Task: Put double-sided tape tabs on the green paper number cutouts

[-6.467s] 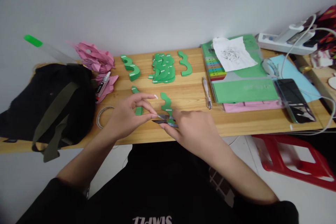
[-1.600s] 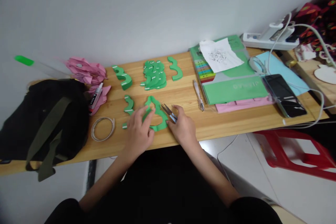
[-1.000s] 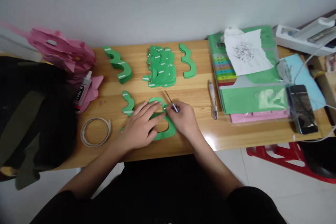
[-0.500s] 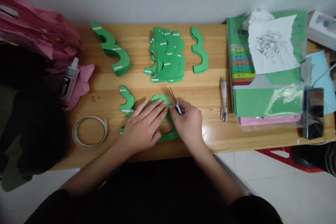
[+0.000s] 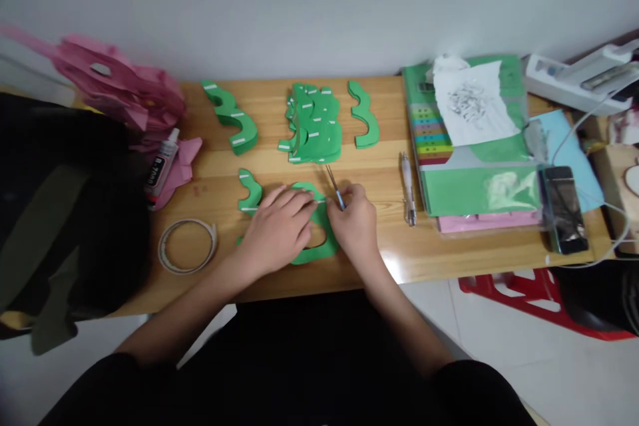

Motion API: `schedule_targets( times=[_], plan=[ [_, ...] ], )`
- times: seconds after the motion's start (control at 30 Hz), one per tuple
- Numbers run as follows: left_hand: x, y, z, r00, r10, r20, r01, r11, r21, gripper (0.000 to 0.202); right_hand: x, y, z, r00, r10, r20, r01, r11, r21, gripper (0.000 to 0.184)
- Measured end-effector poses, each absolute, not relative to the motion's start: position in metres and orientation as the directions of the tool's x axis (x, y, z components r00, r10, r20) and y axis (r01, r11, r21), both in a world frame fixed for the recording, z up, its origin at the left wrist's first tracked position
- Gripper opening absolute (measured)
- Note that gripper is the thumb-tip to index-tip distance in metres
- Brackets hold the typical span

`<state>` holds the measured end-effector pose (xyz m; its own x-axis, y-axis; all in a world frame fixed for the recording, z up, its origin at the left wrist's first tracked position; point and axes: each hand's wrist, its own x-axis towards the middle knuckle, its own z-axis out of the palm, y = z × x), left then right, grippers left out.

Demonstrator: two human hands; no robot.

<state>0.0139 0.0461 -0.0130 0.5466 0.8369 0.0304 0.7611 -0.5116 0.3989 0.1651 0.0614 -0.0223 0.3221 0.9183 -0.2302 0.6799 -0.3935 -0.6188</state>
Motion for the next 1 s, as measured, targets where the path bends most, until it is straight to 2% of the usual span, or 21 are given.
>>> schedule_targets(
  times=[0.07, 0.13, 0.17, 0.23, 0.3, 0.4, 0.47, 0.5, 0.53, 0.6, 0.67, 0.73, 0.83, 0.93, 1.0],
  plan=[
    [0.011, 0.056, -0.01, 0.49, 0.871, 0.04, 0.725, -0.432, 0.536, 0.027, 0.168, 0.061, -0.025, 0.296, 0.923, -0.245, 0.625, -0.382, -0.681, 0.02],
    [0.0, 0.059, -0.006, 0.363, 0.924, 0.12, 0.659, -0.345, 0.668, 0.026, 0.17, 0.059, -0.026, 0.262, 0.925, -0.275, 0.505, -0.374, -0.778, 0.022],
    [-0.01, 0.056, -0.003, 0.261, 0.949, 0.175, 0.635, -0.305, 0.71, 0.026, 0.172, 0.057, -0.025, 0.247, 0.924, -0.291, 0.422, -0.373, -0.826, 0.023],
    [-0.038, 0.039, 0.003, 0.04, 0.964, 0.263, 0.656, -0.224, 0.721, 0.025, 0.175, 0.051, -0.023, 0.228, 0.918, -0.324, 0.228, -0.374, -0.899, 0.025],
    [-0.07, 0.009, 0.009, -0.104, 0.958, 0.266, 0.783, -0.086, 0.616, 0.021, 0.179, 0.042, -0.019, 0.224, 0.906, -0.359, 0.045, -0.377, -0.925, 0.027],
    [-0.105, -0.041, 0.01, -0.04, 0.998, 0.049, 0.957, 0.024, 0.288, 0.017, 0.184, 0.028, -0.012, 0.234, 0.89, -0.391, -0.1, -0.378, -0.921, 0.032],
    [-0.114, -0.065, 0.008, -0.007, 0.999, -0.044, 0.977, 0.016, 0.214, 0.011, 0.185, 0.019, -0.007, 0.226, 0.895, -0.383, -0.115, -0.366, -0.923, 0.033],
    [-0.114, -0.073, 0.008, 0.002, 0.998, -0.069, 0.975, 0.013, 0.222, 0.01, 0.184, 0.016, -0.004, 0.213, 0.904, -0.371, -0.116, -0.354, -0.928, 0.033],
    [-0.111, -0.078, 0.008, 0.006, 0.997, -0.072, 0.965, 0.014, 0.263, 0.009, 0.182, 0.012, 0.0, 0.193, 0.916, -0.351, -0.111, -0.335, -0.936, 0.033],
    [-0.1, -0.084, 0.012, 0.006, 1.0, -0.015, 0.9, 0.001, 0.435, 0.011, 0.177, 0.004, 0.009, 0.117, 0.946, -0.303, -0.086, -0.295, -0.952, 0.034],
    [-0.082, -0.087, 0.02, -0.002, 0.996, 0.085, 0.751, -0.055, 0.658, 0.011, 0.17, -0.004, 0.022, -0.022, 0.964, -0.266, -0.041, -0.267, -0.963, 0.036],
    [-0.062, -0.089, 0.03, 0.001, 0.988, 0.157, 0.564, -0.131, 0.815, 0.011, 0.163, -0.013, 0.037, -0.208, 0.946, -0.247, 0.001, -0.253, -0.968, 0.041],
    [-0.033, -0.087, 0.041, 0.063, 0.972, 0.228, 0.382, -0.235, 0.894, 0.009, 0.156, -0.024, 0.057, -0.389, 0.899, -0.202, 0.012, -0.214, -0.977, 0.041],
    [-0.012, -0.079, 0.045, 0.141, 0.961, 0.237, 0.242, -0.266, 0.933, 0.008, 0.156, -0.03, 0.069, -0.369, 0.92, -0.132, -0.026, -0.152, -0.988, 0.034],
    [-0.004, -0.072, 0.047, 0.165, 0.966, 0.197, 0.072, -0.211, 0.975, 0.029, 0.158, -0.032, 0.073, -0.35, 0.93, -0.108, -0.048, -0.133, -0.99, 0.029]
  ],
)
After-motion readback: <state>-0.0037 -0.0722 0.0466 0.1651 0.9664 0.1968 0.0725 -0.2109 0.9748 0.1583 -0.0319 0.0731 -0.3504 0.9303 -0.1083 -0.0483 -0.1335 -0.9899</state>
